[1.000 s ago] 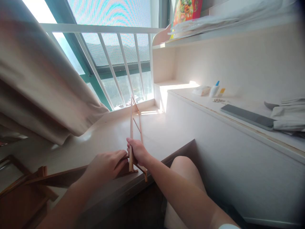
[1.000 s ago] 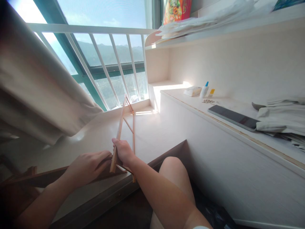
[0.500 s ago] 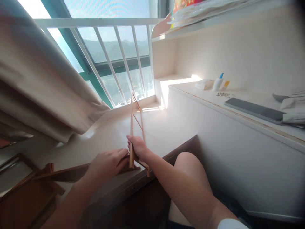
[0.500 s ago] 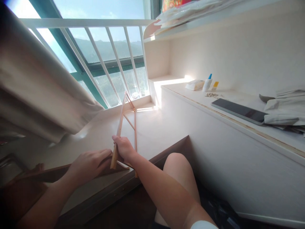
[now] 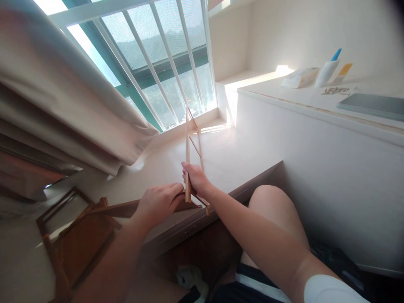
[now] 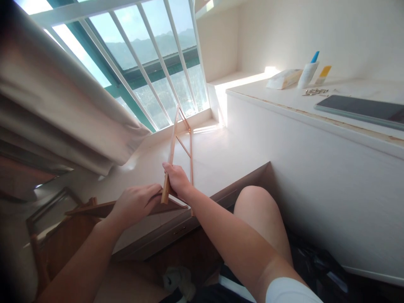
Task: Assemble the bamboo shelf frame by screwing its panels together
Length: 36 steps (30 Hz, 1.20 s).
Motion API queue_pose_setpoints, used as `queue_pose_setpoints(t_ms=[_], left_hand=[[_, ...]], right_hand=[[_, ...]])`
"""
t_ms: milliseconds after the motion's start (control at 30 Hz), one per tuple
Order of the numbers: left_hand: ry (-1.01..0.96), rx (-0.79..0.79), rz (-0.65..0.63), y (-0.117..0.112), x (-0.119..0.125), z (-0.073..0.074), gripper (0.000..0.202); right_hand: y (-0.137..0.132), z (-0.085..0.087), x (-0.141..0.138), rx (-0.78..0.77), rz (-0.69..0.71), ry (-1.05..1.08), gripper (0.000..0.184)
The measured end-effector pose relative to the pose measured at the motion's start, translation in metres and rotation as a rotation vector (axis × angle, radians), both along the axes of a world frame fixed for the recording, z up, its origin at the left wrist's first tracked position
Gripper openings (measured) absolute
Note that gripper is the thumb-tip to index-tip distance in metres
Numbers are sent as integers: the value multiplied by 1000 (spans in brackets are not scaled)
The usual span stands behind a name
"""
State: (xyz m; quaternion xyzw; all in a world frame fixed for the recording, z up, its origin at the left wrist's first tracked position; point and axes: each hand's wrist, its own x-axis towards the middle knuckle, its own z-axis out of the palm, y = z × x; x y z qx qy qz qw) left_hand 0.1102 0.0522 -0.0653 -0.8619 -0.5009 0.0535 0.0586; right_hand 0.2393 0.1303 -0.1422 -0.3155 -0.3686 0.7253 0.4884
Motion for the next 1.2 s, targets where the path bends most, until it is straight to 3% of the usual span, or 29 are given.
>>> queue_pose_setpoints(t_ms=[300, 367, 433, 567, 733, 933, 1133, 1200], left_hand=[[7, -2, 3, 5, -1, -2, 18], [-46, 2, 31, 5, -3, -4, 30], [-100, 15, 42, 5, -6, -7, 55], [-53, 23, -62, 4, -9, -7, 83], [-35, -46, -123, 4, -4, 0, 64], [-97, -41, -130, 3, 1, -1, 50], [-105, -115, -120, 10, 0, -2, 59], [-79, -117, -98, 11, 0, -2, 53]], right_hand=[[1, -1, -2, -1, -28, 74, 45], [1, -2, -3, 1, -33, 111, 45], [1, -3, -4, 11, -37, 142, 46], [1, -3, -5, 48, -49, 152, 47], [3, -4, -3, 63, -31, 47, 50], [9, -7, 5, 184, -7, -141, 54], [12, -6, 10, 186, 37, -213, 57], [13, -6, 11, 177, 38, -221, 57]])
